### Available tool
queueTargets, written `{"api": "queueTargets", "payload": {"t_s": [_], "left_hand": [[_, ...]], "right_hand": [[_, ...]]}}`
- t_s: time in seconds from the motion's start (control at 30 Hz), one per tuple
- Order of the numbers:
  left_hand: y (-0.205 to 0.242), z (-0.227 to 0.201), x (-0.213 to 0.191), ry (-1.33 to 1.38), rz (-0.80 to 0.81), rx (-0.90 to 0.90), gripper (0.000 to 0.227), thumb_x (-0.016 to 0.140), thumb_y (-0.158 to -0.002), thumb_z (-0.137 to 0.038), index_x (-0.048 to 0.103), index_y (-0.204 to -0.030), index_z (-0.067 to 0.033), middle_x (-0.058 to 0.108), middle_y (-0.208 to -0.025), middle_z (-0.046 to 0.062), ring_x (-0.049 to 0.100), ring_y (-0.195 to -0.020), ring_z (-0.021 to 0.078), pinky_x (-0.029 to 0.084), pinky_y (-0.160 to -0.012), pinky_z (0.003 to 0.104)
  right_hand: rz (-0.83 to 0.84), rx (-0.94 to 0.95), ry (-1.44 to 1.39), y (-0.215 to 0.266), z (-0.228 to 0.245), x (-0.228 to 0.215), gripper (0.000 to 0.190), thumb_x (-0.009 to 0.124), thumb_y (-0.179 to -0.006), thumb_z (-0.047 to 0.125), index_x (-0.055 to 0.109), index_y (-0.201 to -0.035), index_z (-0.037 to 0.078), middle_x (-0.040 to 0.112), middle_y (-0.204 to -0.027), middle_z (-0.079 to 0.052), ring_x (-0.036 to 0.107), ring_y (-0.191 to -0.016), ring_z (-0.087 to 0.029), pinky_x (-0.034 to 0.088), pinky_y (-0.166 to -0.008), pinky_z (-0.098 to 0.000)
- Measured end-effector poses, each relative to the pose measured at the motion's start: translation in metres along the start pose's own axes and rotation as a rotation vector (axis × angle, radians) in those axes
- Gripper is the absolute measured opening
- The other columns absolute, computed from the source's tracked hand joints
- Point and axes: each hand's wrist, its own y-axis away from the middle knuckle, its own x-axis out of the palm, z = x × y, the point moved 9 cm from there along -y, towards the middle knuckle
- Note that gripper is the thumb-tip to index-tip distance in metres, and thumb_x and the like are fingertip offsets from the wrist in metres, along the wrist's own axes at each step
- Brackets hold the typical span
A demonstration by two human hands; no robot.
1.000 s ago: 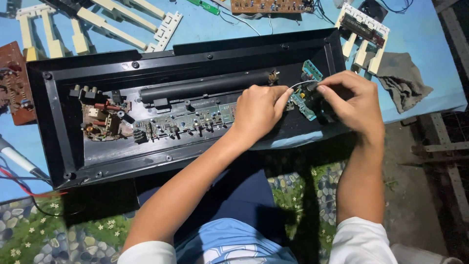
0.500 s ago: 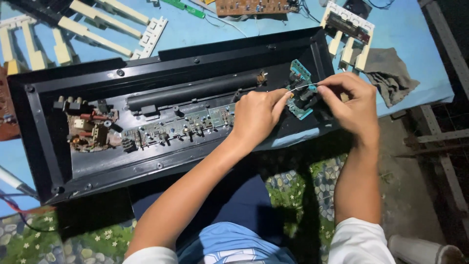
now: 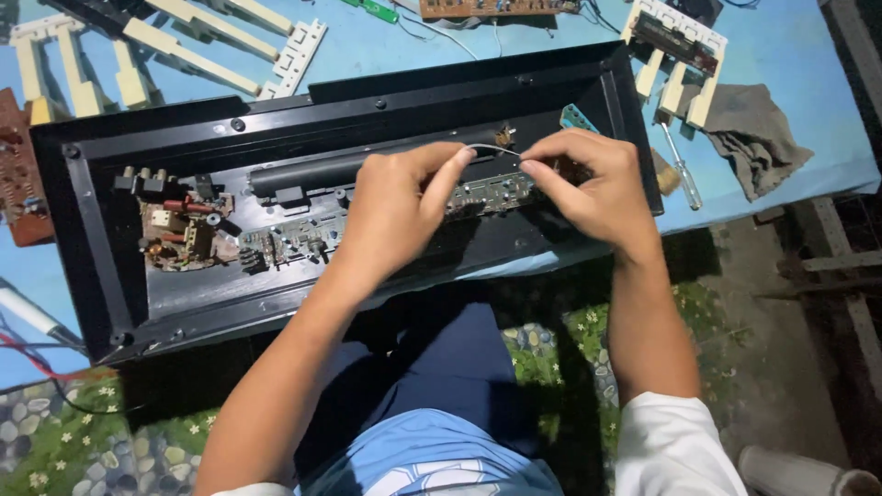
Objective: The person places a circuit board into a black electronic chassis and aligns it with the internal components. They then pick up a thin wire and thread it through the circuit board and chassis, manipulating the wire with both hands to secure it in place.
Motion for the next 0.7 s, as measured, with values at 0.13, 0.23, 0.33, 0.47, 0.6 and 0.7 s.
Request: {"api": "queueTargets", "payload": {"t_s": [0.13,0.23,0.33,0.47,0.6,0.7], "left_hand": [[0.006,0.012,-0.007,-0.021,-0.003,-0.01,0.029,0.054,-0.103,-0.028,0.078,-0.113,-0.0151,0.078,-0.087,0.012,0.072,-0.085,0.0425,0.058,-0.069,0.048],[0.007,0.031,-0.003,-0.087,-0.006,-0.047,0.03,0.052,-0.105,-0.029,0.078,-0.113,-0.016,0.078,-0.083,0.01,0.074,-0.078,0.0382,0.06,-0.068,0.045],[0.007,0.046,0.003,-0.189,0.01,-0.081,0.031,0.049,-0.105,-0.031,0.076,-0.111,-0.0161,0.075,-0.075,0.015,0.071,-0.074,0.0466,0.057,-0.064,0.055],[0.004,0.061,0.01,-0.319,0.015,-0.077,0.031,0.048,-0.106,-0.035,0.074,-0.111,-0.0195,0.073,-0.069,0.013,0.072,-0.068,0.046,0.057,-0.06,0.054],[0.006,0.071,0.015,-0.329,0.029,-0.093,0.033,0.046,-0.107,-0.038,0.074,-0.107,-0.0205,0.07,-0.064,0.011,0.072,-0.065,0.0448,0.058,-0.059,0.052],[0.01,0.071,0.016,-0.316,0.037,-0.107,0.034,0.047,-0.107,-0.035,0.074,-0.101,-0.0159,0.067,-0.06,0.015,0.07,-0.06,0.0444,0.057,-0.056,0.049]], "right_hand": [[0.018,-0.03,-0.038,-0.011,0.001,0.023,0.006,0.08,-0.094,0.0,0.078,-0.098,0.004,0.074,-0.084,-0.013,0.068,-0.07,-0.027,0.053,-0.066,-0.0348],[0.033,0.017,-0.099,-0.017,-0.005,0.033,0.006,0.076,-0.095,-0.002,0.078,-0.099,0.003,0.074,-0.083,-0.013,0.067,-0.069,-0.024,0.053,-0.067,-0.0343],[0.046,0.028,-0.071,-0.016,-0.01,0.036,0.005,0.077,-0.096,0.001,0.078,-0.099,0.004,0.073,-0.083,-0.011,0.066,-0.068,-0.023,0.052,-0.064,-0.0324],[0.074,0.049,-0.054,-0.013,-0.008,0.037,0.006,0.078,-0.094,-0.001,0.078,-0.099,0.004,0.073,-0.082,-0.012,0.067,-0.068,-0.025,0.052,-0.063,-0.0328],[0.101,0.074,-0.051,-0.007,-0.012,0.038,0.007,0.078,-0.093,-0.002,0.078,-0.098,0.003,0.074,-0.084,-0.013,0.068,-0.071,-0.026,0.053,-0.066,-0.0346],[0.111,0.084,-0.073,-0.005,-0.016,0.039,0.008,0.077,-0.092,-0.002,0.078,-0.098,0.003,0.074,-0.084,-0.013,0.068,-0.071,-0.025,0.053,-0.065,-0.0333]]}}
